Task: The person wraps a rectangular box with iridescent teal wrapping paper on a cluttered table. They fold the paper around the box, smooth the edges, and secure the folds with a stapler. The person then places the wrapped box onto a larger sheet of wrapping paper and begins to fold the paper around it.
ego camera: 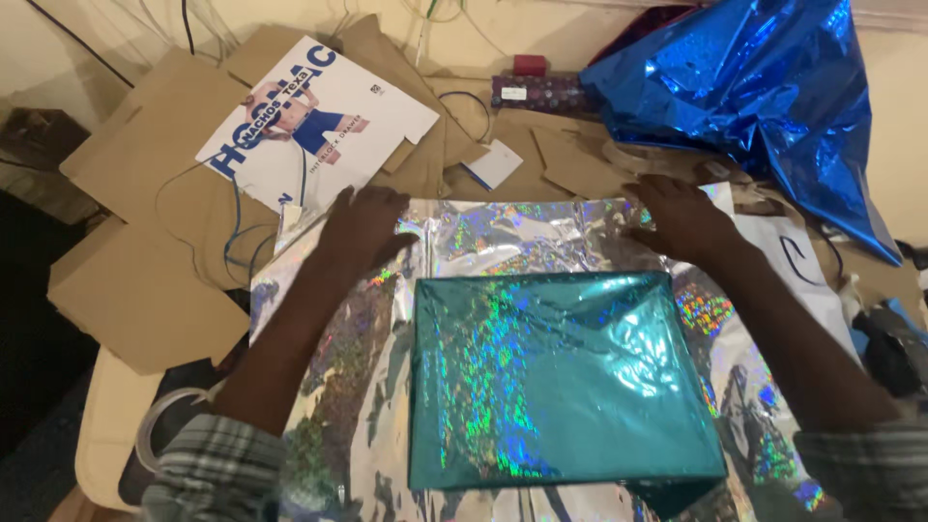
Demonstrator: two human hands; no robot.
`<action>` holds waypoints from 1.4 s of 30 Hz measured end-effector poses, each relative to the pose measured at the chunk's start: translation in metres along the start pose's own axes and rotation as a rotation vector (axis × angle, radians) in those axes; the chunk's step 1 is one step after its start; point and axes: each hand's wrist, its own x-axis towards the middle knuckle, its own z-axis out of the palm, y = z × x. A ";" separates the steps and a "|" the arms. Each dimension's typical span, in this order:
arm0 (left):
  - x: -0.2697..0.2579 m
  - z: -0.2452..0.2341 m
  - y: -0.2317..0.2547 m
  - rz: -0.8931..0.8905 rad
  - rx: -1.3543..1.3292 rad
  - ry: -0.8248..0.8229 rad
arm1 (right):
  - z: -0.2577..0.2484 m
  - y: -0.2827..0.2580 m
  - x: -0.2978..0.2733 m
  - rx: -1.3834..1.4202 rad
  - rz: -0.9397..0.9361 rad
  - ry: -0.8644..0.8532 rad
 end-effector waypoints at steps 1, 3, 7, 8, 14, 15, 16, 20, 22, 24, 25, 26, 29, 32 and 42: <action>0.000 0.007 0.002 -0.008 0.059 -0.006 | 0.005 0.000 0.003 -0.101 0.079 -0.046; 0.001 0.013 -0.001 -0.058 0.091 -0.086 | 0.011 0.005 0.010 -0.257 0.176 -0.131; 0.009 0.010 -0.010 -0.127 0.043 -0.260 | 0.010 0.035 0.020 -0.207 0.168 -0.378; 0.011 0.008 -0.013 -0.138 -0.018 -0.267 | 0.012 0.043 0.021 -0.130 0.146 -0.457; 0.016 -0.010 -0.021 -0.138 -0.245 -0.127 | 0.027 0.058 0.015 0.372 -0.166 -0.042; 0.015 -0.012 -0.021 -0.167 -0.286 -0.131 | 0.028 0.057 0.015 0.297 -0.167 -0.057; 0.014 -0.014 -0.020 -0.195 -0.327 -0.134 | 0.029 0.055 0.016 0.222 -0.167 -0.072; 0.012 -0.017 -0.019 -0.225 -0.328 -0.122 | 0.022 0.053 0.022 0.166 0.142 -0.278; 0.013 -0.020 -0.020 -0.251 -0.370 -0.097 | 0.010 0.059 0.018 0.070 0.042 -0.139; 0.018 -0.021 -0.020 -0.227 -0.321 -0.055 | 0.001 0.062 0.014 0.084 0.055 -0.086; 0.020 -0.022 -0.021 -0.215 -0.295 -0.033 | -0.004 0.064 0.014 0.145 0.117 -0.103; 0.023 -0.023 -0.022 -0.203 -0.279 -0.015 | -0.008 0.064 0.014 0.207 0.178 -0.119; 0.027 -0.031 -0.025 -0.159 -0.245 0.063 | -0.025 0.060 0.009 0.114 0.026 0.117; 0.027 -0.045 -0.022 -0.126 -0.276 0.144 | -0.048 0.051 -0.003 -0.030 0.125 0.208; -0.043 -0.117 0.012 0.035 -0.345 0.245 | -0.104 -0.010 -0.102 -0.020 0.096 0.271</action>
